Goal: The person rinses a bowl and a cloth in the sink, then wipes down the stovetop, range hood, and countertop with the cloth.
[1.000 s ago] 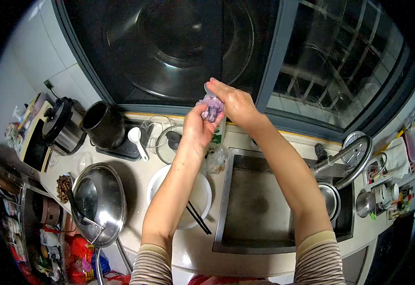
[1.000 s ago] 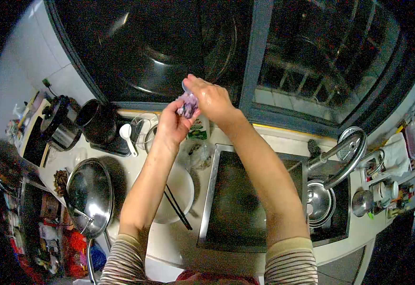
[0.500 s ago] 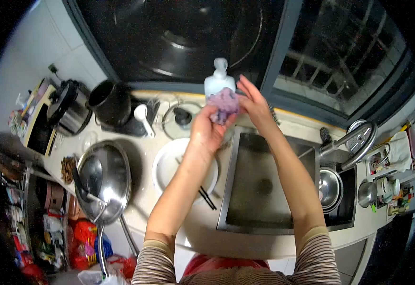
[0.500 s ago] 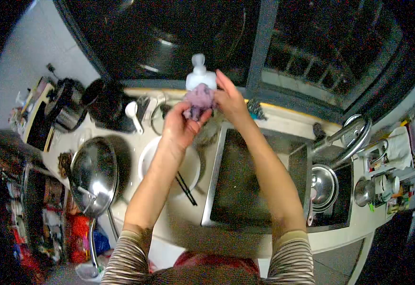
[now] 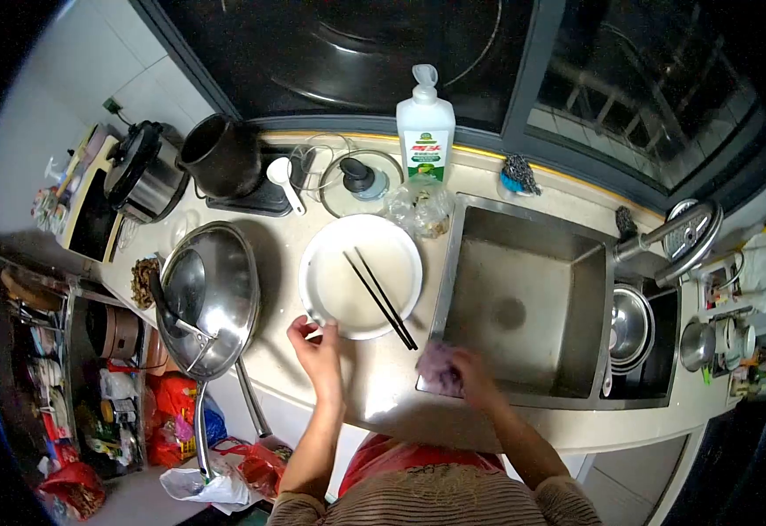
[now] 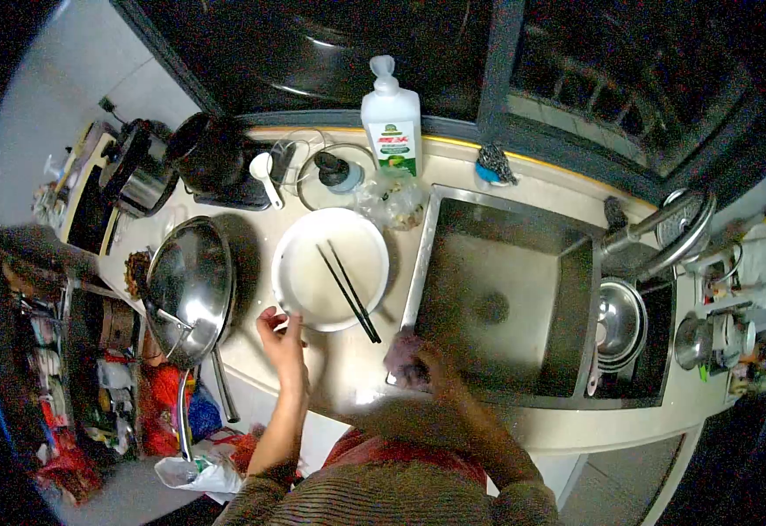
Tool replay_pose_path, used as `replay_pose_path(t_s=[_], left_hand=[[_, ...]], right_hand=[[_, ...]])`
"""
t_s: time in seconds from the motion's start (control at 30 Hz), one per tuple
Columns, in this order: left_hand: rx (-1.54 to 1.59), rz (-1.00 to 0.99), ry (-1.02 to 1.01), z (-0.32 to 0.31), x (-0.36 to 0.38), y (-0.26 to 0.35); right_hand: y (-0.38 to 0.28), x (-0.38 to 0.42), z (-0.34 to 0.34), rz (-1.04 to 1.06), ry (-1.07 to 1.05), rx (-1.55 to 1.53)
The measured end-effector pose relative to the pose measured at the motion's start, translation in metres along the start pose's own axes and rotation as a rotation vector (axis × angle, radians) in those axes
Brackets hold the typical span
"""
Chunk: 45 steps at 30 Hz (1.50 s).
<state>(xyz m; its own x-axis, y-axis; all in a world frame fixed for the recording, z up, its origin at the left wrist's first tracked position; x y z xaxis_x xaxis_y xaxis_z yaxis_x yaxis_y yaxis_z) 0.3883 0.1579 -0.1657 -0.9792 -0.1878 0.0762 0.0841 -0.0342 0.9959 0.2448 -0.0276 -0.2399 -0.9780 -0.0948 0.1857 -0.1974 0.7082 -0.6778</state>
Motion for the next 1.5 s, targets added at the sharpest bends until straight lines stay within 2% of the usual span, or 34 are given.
replay_pose_path(t_s=[0.03,0.07,0.1,0.13,0.2,0.23,0.3,0.4,0.5,0.57,0.6,0.63,0.67,0.7,0.8,0.83,0.9,0.93,1.0,1.07,1.17,1.23,1.27,1.37,1.43,1.5], left_hand=[[0.072,0.189,-0.041,-0.002,-0.007,-0.017],[0.147,0.378,-0.079,-0.011,-0.010,-0.031],[0.269,0.515,-0.123,-0.022,-0.012,-0.043],[0.283,0.593,-0.161,-0.024,-0.018,-0.064],[0.306,0.748,-0.240,-0.027,-0.034,-0.107],[0.315,0.768,-0.170,-0.030,-0.023,-0.078],[0.326,0.747,-0.179,-0.024,-0.027,-0.093],[0.320,0.757,-0.160,-0.021,-0.011,-0.087],[0.278,0.732,-0.190,-0.024,0.010,-0.073],[0.263,0.691,-0.252,-0.040,0.026,-0.057],[0.262,0.673,-0.293,-0.050,0.037,-0.043],[0.257,0.656,-0.339,-0.061,0.046,-0.035],[0.253,0.654,-0.370,-0.067,0.049,-0.042],[0.229,0.656,-0.382,-0.076,0.055,-0.040],[0.097,0.582,-0.403,-0.103,0.077,-0.029],[0.044,0.547,-0.401,-0.110,0.085,-0.025],[-0.047,0.611,-0.470,-0.127,0.101,-0.036],[-0.055,0.642,-0.513,-0.140,0.110,-0.039],[-0.140,0.623,-0.558,-0.162,0.128,-0.040],[-0.055,0.476,-0.626,-0.190,0.138,-0.046],[-0.381,-0.049,-0.719,-0.220,0.124,-0.063],[-0.536,-0.354,-0.727,-0.239,0.136,-0.039],[-0.608,-0.511,-0.724,-0.249,0.146,-0.023],[-0.689,-0.615,-0.713,-0.269,0.174,0.019],[-0.692,-0.655,-0.712,-0.278,0.184,0.025],[-0.560,-0.663,-0.721,-0.279,0.185,0.009]], right_hand=[[0.003,0.004,-0.016,-0.102,-0.006,0.194],[-0.009,0.011,-0.031,-0.344,0.221,0.619],[0.024,0.000,-0.024,-0.354,0.132,0.647],[0.069,-0.011,0.005,-0.061,0.288,0.809],[0.016,-0.016,-0.061,0.365,0.299,1.698],[-0.002,-0.008,-0.077,0.467,0.318,1.744],[-0.031,0.006,-0.100,0.683,0.360,1.829],[-0.027,0.049,-0.063,0.447,0.226,1.685],[-0.095,0.073,-0.073,0.471,0.443,1.753],[-0.137,0.039,-0.092,0.587,0.413,1.852],[-0.133,0.021,-0.087,0.668,0.417,1.906],[-0.131,0.004,-0.086,0.601,0.499,2.118],[-0.118,-0.015,-0.070,0.365,0.405,2.145],[-0.107,-0.033,-0.050,-0.003,0.292,2.109],[-0.093,-0.032,-0.002,-0.144,0.292,1.971],[-0.096,-0.023,0.012,-0.158,0.349,1.910],[-0.107,0.007,0.048,-0.183,0.449,1.794],[-0.102,0.017,0.075,-0.272,0.521,1.611],[-0.111,0.043,0.104,-0.202,0.585,1.695],[-0.117,0.070,0.137,-0.227,0.737,1.598],[-0.119,0.111,0.173,-0.243,0.876,1.466],[-0.113,0.132,0.193,-0.183,0.920,1.464],[-0.102,0.137,0.207,-0.186,0.941,1.341],[-0.086,0.147,0.224,-0.191,0.980,0.957],[-0.075,0.141,0.223,-0.195,0.994,0.685],[-0.070,0.120,0.230,-0.097,0.928,0.707]])
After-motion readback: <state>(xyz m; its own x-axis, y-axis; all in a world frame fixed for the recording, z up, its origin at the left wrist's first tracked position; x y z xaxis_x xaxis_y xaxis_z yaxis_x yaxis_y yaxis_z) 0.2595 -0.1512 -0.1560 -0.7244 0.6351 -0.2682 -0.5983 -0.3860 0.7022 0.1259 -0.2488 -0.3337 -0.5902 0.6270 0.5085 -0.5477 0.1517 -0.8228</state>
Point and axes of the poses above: each hand's wrist, its own x-axis away from the middle knuckle, its own z-axis out of the back of the hand, y = z × x, the point moved 8 cm from there along -x, towards the middle knuckle, and after that the axes turned 13 degrees about x, right-handed, at the moved point
